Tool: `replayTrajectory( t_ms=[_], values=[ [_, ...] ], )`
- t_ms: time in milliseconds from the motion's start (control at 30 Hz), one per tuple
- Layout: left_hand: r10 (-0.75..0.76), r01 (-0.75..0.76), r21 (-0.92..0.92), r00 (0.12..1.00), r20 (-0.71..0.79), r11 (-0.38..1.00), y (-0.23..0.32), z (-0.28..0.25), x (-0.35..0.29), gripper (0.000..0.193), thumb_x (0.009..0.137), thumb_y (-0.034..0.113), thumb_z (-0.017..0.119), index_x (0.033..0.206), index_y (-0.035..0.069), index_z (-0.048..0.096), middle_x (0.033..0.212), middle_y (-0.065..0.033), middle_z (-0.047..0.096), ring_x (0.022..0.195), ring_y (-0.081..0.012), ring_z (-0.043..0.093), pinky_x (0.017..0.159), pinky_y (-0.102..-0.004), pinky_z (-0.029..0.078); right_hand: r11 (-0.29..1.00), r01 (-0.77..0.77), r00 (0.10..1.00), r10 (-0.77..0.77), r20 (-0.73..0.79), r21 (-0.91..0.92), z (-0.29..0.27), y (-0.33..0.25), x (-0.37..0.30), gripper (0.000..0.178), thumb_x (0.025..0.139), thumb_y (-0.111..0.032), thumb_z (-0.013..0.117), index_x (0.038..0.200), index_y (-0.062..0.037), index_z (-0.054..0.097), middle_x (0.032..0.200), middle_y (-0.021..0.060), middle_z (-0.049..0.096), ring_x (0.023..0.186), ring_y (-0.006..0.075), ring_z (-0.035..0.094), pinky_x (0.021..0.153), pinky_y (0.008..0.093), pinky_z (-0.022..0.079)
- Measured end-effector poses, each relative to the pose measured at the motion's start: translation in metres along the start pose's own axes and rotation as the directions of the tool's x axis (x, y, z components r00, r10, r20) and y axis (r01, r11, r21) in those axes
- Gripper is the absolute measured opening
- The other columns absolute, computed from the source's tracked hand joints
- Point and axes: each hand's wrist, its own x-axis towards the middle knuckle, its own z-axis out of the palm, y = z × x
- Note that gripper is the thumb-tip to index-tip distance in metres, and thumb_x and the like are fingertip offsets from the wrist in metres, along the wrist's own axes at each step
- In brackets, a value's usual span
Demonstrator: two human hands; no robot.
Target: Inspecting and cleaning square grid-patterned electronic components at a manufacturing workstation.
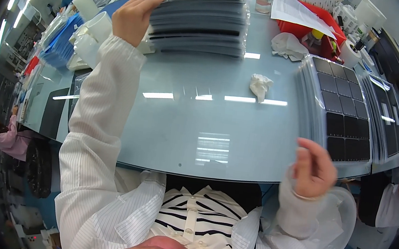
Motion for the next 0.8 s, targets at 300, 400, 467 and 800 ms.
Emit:
replayTrajectory(
  t_ms=[300,400,467,800],
  values=[
    [0.291,-0.271,-0.716,0.952,-0.099,0.643,0.043,-0.094,-0.055,0.015,0.070,-0.002,0.064,0.082,0.007,0.069,0.092,-0.0104,0.068,0.098,-0.0269,0.063,0.101,-0.0467,0.035,-0.467,-0.770,0.531,-0.093,0.842,0.434,0.080,0.074,0.030,0.076,0.089,-0.061,0.029,0.131,0.0020,0.036,0.127,0.0207,0.047,0.118,0.0331,0.045,0.099,0.0446,0.036],
    [0.319,-0.193,-0.797,0.948,-0.001,0.572,0.053,-0.103,-0.093,0.014,0.074,-0.005,0.059,0.079,0.005,0.066,0.095,-0.0139,0.067,0.102,-0.0335,0.061,0.102,-0.0523,0.030,-0.350,-0.785,0.560,-0.049,0.827,0.511,0.090,0.039,0.018,0.081,0.087,-0.064,0.030,0.135,0.0011,0.030,0.135,0.0208,0.039,0.127,0.0346,0.035,0.105,0.0488,0.027],
    [0.223,-0.138,-0.820,0.975,-0.012,0.556,0.053,-0.099,-0.126,0.021,0.063,-0.007,0.063,0.079,0.007,0.067,0.099,-0.0126,0.066,0.105,-0.0330,0.059,0.101,-0.0483,0.033,-0.237,-0.780,0.579,0.074,0.812,0.579,0.096,0.018,0.009,0.058,0.093,-0.039,0.043,0.128,0.0067,0.036,0.126,0.0216,0.047,0.120,0.0326,0.044,0.102,0.0430,0.035],
    [-0.588,0.584,-0.800,0.602,0.541,-0.138,0.109,-0.128,-0.184,0.024,0.087,0.000,0.053,0.111,-0.003,0.054,0.091,-0.0117,0.061,0.072,-0.0146,0.059,0.061,-0.0248,0.049,0.727,-0.497,0.794,0.161,0.586,0.474,0.085,0.006,-0.012,0.029,0.092,-0.005,0.044,0.118,0.0085,0.048,0.108,0.0141,0.060,0.096,0.0193,0.060,0.086,0.0281,0.045]
  ],
)
